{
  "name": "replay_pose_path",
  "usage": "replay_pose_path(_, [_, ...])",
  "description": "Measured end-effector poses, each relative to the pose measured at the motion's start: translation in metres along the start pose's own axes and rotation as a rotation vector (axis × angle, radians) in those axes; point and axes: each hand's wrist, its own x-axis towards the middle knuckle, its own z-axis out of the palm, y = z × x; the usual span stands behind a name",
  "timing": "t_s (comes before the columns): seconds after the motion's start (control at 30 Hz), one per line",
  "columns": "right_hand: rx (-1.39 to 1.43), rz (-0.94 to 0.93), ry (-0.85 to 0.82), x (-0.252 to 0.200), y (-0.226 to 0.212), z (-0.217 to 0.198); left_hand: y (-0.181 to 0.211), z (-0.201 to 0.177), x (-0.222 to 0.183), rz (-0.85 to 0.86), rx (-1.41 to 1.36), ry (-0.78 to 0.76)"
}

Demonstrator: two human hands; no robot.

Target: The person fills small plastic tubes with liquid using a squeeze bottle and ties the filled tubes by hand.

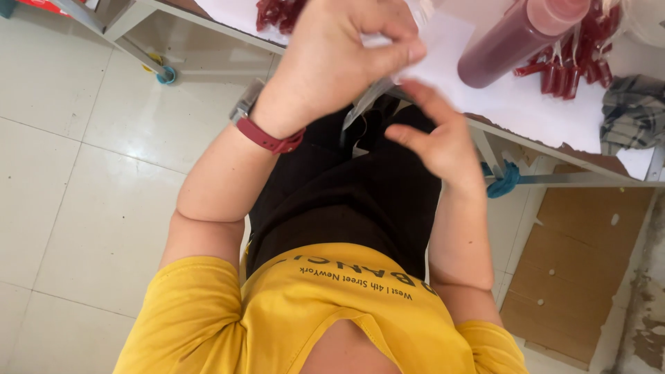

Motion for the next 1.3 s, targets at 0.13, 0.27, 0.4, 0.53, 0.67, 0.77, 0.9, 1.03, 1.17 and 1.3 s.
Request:
replay_pose_path(0.13, [0.205,-0.155,0.028,0.021,-0.014,0.001,0.004,0.021,-0.007,0.103,0.121,-0.064])
replay_pose_path(0.27, [0.187,0.127,-0.03,0.027,0.005,0.024,-0.003,0.022,-0.012,-0.04,0.127,0.047])
replay_pose_path(0.4, [0.173,-0.059,-0.207,0.002,0.035,0.049,-0.015,0.013,-0.009,-0.168,-0.083,0.158])
replay_pose_path(0.53, [0.151,-0.023,-0.322,-0.008,0.054,0.058,-0.032,0.006,-0.008,-0.206,-0.369,0.145])
replay_pose_path(0.67, [0.877,0.351,0.218,0.019,0.053,0.008,-0.055,0.017,-0.016,-0.354,-0.495,0.048])
replay_pose_path(0.77, [1.766,-0.06,-0.004,0.038,0.059,-0.023,-0.07,0.034,-0.026,-0.487,-0.489,0.013])
replay_pose_path(0.9, [2.438,-0.09,0.282,0.072,0.101,-0.037,-0.082,0.041,-0.038,-0.543,-0.429,-0.019])
replay_pose_path(1.03, [2.371,-0.178,0.501,0.106,0.154,-0.059,-0.083,0.038,-0.049,-0.615,-0.579,0.012])
replay_pose_path(1.17, [2.156,-0.027,0.655,0.099,0.135,-0.062,-0.075,0.036,-0.056,-0.616,-0.589,0.049])
replay_pose_path(1.3, [1.627,-0.022,0.853,0.062,0.067,-0.029,-0.06,0.045,-0.061,-0.523,-0.17,0.001])
